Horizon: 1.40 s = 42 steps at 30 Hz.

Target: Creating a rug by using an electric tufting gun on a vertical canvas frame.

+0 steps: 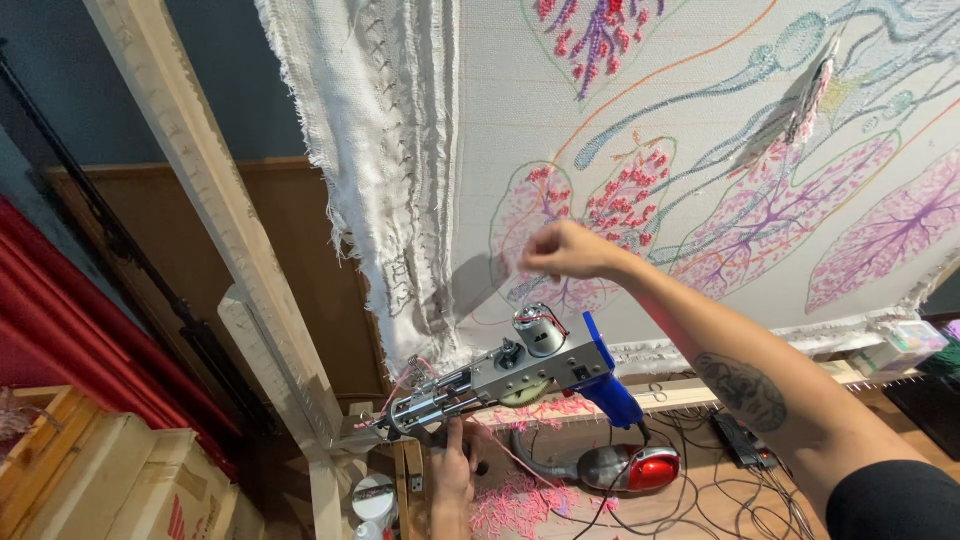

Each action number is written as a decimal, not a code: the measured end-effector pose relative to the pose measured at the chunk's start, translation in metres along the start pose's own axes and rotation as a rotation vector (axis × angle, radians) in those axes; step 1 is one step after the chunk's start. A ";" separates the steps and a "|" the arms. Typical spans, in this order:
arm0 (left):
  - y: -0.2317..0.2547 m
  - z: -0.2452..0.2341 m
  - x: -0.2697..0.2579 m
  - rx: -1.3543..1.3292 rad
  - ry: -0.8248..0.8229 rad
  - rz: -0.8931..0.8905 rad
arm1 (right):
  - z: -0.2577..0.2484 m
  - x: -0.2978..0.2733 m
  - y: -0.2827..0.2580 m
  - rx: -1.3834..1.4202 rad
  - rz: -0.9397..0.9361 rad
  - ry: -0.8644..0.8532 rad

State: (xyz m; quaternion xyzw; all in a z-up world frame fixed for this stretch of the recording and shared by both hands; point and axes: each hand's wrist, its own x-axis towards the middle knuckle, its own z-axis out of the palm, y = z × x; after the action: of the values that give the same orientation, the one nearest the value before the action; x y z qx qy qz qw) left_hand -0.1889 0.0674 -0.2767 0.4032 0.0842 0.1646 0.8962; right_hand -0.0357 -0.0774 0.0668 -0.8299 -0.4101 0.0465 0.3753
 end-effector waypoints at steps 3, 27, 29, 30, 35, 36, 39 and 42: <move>0.007 0.008 -0.004 0.063 0.005 0.095 | 0.000 -0.014 0.001 -0.091 0.137 -0.203; 0.031 0.126 -0.008 -0.027 -0.171 -0.024 | -0.032 -0.120 0.038 0.357 0.113 -0.126; 0.045 0.147 -0.016 0.080 -0.132 -0.116 | -0.035 -0.141 0.047 0.374 -0.105 -0.243; 0.049 0.156 -0.018 0.081 -0.134 -0.116 | -0.033 -0.145 0.044 0.373 -0.105 -0.241; 0.063 0.207 -0.028 0.082 -0.076 0.018 | -0.017 -0.171 0.029 0.411 0.233 -0.494; 0.065 0.212 -0.026 0.082 -0.080 0.013 | -0.012 -0.175 0.036 0.412 0.237 -0.489; 0.075 0.224 -0.017 0.071 -0.108 0.032 | 0.003 -0.179 0.056 0.462 0.127 -0.558; 0.084 0.232 -0.009 0.044 -0.128 0.047 | 0.014 -0.182 0.064 0.572 -0.129 -0.620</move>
State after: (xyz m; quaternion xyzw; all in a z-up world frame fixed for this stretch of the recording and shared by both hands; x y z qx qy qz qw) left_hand -0.1507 -0.0454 -0.0607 0.4343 0.0211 0.1576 0.8866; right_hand -0.1195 -0.2244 -0.0274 -0.6117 -0.5254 0.3823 0.4513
